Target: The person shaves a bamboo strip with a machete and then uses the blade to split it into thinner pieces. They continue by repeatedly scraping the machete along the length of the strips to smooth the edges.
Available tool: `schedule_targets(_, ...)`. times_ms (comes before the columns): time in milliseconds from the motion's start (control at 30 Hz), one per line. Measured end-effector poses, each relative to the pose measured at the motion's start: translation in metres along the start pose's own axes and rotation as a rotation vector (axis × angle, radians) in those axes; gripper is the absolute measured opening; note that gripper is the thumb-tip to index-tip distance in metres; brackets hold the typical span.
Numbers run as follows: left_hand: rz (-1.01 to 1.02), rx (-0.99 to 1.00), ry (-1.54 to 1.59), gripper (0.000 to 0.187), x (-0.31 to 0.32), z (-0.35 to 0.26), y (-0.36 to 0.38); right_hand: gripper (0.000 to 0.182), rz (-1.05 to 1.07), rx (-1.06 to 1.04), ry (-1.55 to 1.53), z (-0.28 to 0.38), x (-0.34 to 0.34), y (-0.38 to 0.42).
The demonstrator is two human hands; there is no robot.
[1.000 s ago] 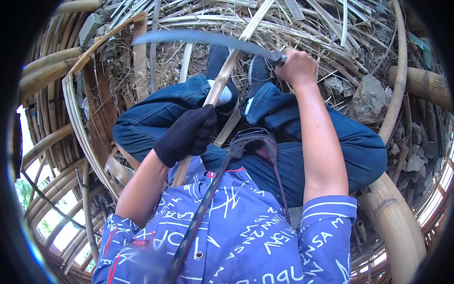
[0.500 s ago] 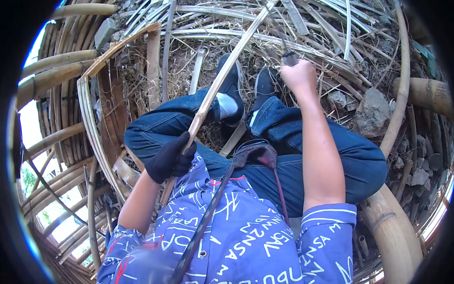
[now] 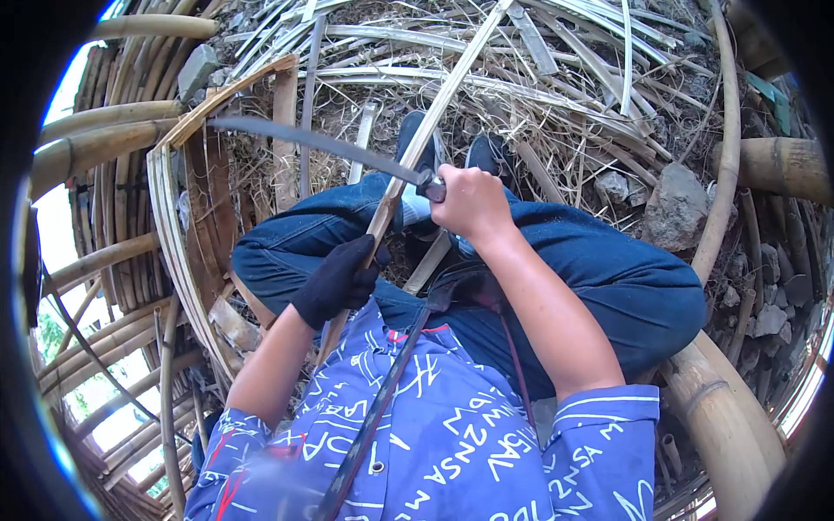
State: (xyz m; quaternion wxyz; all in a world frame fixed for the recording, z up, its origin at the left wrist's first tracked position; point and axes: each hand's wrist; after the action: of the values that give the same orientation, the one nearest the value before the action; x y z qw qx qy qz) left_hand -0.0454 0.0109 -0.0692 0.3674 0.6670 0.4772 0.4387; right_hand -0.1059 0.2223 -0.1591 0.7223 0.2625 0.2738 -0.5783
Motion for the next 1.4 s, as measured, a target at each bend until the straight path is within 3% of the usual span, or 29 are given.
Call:
schedule_targets(33, 0.003, 0.0, 0.0, 0.036, 0.0, 0.004, -0.003, 0.014, 0.03, -0.04, 0.061, -0.001, 0.001, 0.001)
schedule_targets(100, -0.04, 0.233, -0.349, 0.036, -0.001, 0.013, -0.01, 0.015, 0.06, -0.077, 0.122, -0.004, 0.004, 0.002)
schedule_targets(133, -0.039, 0.229, -0.349, 0.036, 0.001, 0.015, -0.008, 0.015, 0.089, -0.078, 0.185, -0.007, 0.005, 0.003)
schedule_targets(200, -0.005, 0.03, -0.129, 0.035, 0.007, 0.014, -0.003, 0.015, 0.121, -0.072, 0.245, -0.011, 0.007, 0.001)
schedule_targets(300, -0.052, 0.051, -0.21, 0.035, 0.008, 0.019, 0.0, 0.017, 0.173, -0.071, 0.303, -0.024, 0.002, -0.007)
schedule_targets(333, -0.046, 0.034, -0.205, 0.035, 0.008, 0.019, 0.0, 0.019, 0.148, 0.043, 0.31, -0.036, 0.002, -0.013)
schedule_targets(367, -0.028, -0.035, -0.098, 0.035, 0.008, 0.019, 0.004, 0.02, 0.118, 0.151, 0.312, -0.043, 0.002, -0.018)
schedule_targets(400, -0.012, -0.102, 0.011, 0.035, 0.006, 0.019, 0.007, 0.017, 0.082, 0.125, 0.314, -0.047, 0.001, -0.02)
schedule_targets(700, -0.027, -0.163, 0.091, 0.036, -0.007, 0.01, 0.005, 0.013, 0.033, 0.045, 0.355, -0.062, 0.011, -0.046)
schedule_targets(767, -0.026, -0.183, 0.098, 0.036, -0.014, 0.02, 0.012, 0.018, 0.115, 0.256, 0.442, -0.067, 0.006, -0.059)
schedule_targets(833, -0.023, -0.21, 0.099, 0.036, -0.017, 0.022, 0.018, 0.026, 0.045, 0.385, 0.428, -0.08, -0.009, -0.074)
schedule_targets(900, 0.026, -0.251, 0.147, 0.027, -0.014, 0.016, 0.027, 0.028, 0.072, 0.382, 0.422, -0.088, -0.022, -0.085)
schedule_targets(1100, 0.018, -0.221, 0.104, 0.033, -0.039, 0.023, 0.033, 0.026, 0.091, 0.288, 0.537, -0.093, -0.039, -0.106)
schedule_targets(1167, -0.019, -0.214, 0.078, 0.035, -0.053, 0.058, 0.047, 0.03, 0.029, 0.521, 0.513, -0.113, -0.054, -0.124)
schedule_targets(1233, -0.07, -0.198, -0.032, 0.039, -0.06, 0.075, 0.07, 0.033, -0.007, 0.575, 0.462, -0.143, -0.075, -0.134)
schedule_targets(1400, -0.023, -0.201, 0.088, 0.044, -0.077, 0.092, 0.062, 0.033, -0.086, 0.565, 0.507, -0.156, -0.093, -0.113)
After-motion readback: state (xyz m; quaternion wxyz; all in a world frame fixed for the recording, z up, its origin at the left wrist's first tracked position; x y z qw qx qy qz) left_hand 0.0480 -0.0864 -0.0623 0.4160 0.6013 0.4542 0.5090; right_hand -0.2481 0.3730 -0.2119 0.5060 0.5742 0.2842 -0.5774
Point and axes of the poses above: each hand's wrist, its own y-axis away from the middle knuckle, its own x-axis out of the palm, z = x × y, and after that the axes turned 3 degrees about -x, right-handed
